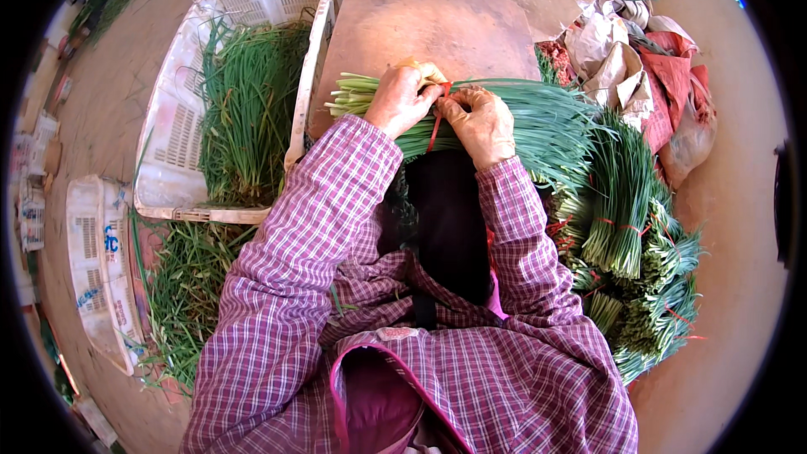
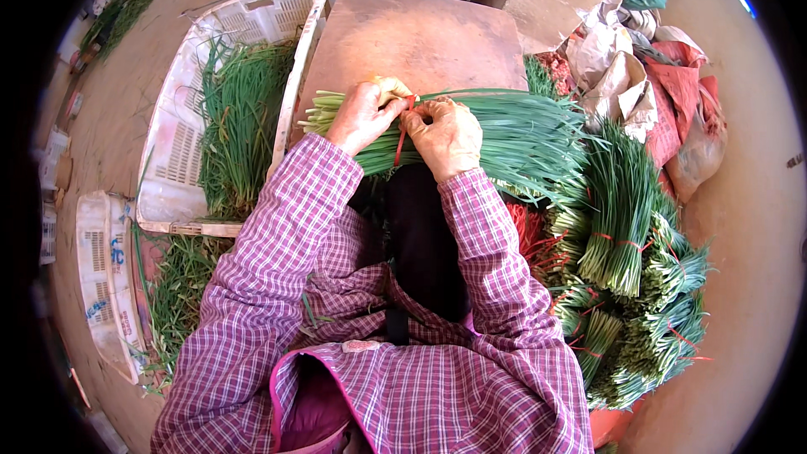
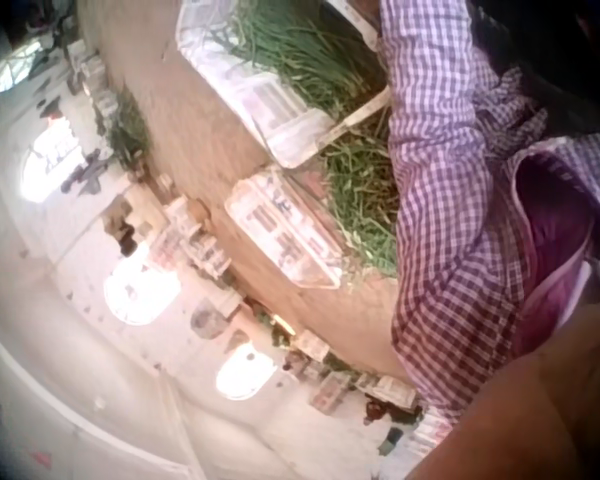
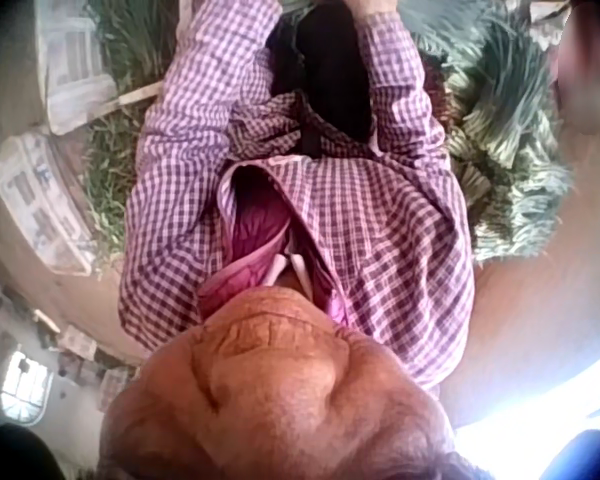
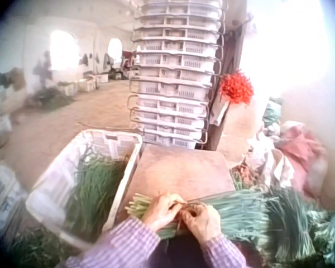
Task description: The person sorts bunches of scallions by hand, removes damaged leaves, aligns the stalks, and ties the bundles with red plastic strips.
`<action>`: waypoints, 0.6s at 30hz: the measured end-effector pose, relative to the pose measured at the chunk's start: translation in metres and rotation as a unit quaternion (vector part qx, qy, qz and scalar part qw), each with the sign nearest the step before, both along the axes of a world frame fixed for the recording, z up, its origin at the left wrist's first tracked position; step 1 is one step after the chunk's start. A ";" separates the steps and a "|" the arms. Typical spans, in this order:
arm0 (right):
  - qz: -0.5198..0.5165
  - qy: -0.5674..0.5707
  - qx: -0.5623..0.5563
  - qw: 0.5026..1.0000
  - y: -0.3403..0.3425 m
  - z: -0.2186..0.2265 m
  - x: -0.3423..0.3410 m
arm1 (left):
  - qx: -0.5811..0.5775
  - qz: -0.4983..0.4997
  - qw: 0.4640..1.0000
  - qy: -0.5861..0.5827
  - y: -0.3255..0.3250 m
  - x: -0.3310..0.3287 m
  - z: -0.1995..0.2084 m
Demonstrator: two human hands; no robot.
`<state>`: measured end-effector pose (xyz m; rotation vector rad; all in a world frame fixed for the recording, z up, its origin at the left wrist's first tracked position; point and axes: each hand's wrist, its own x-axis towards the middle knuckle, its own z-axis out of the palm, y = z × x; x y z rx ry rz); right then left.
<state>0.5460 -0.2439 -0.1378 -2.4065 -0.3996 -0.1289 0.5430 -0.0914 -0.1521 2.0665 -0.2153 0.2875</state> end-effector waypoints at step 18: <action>-0.040 -0.233 -0.050 0.970 -0.010 0.017 -0.021 | 0.096 -0.125 0.987 -0.038 0.015 -0.021 0.004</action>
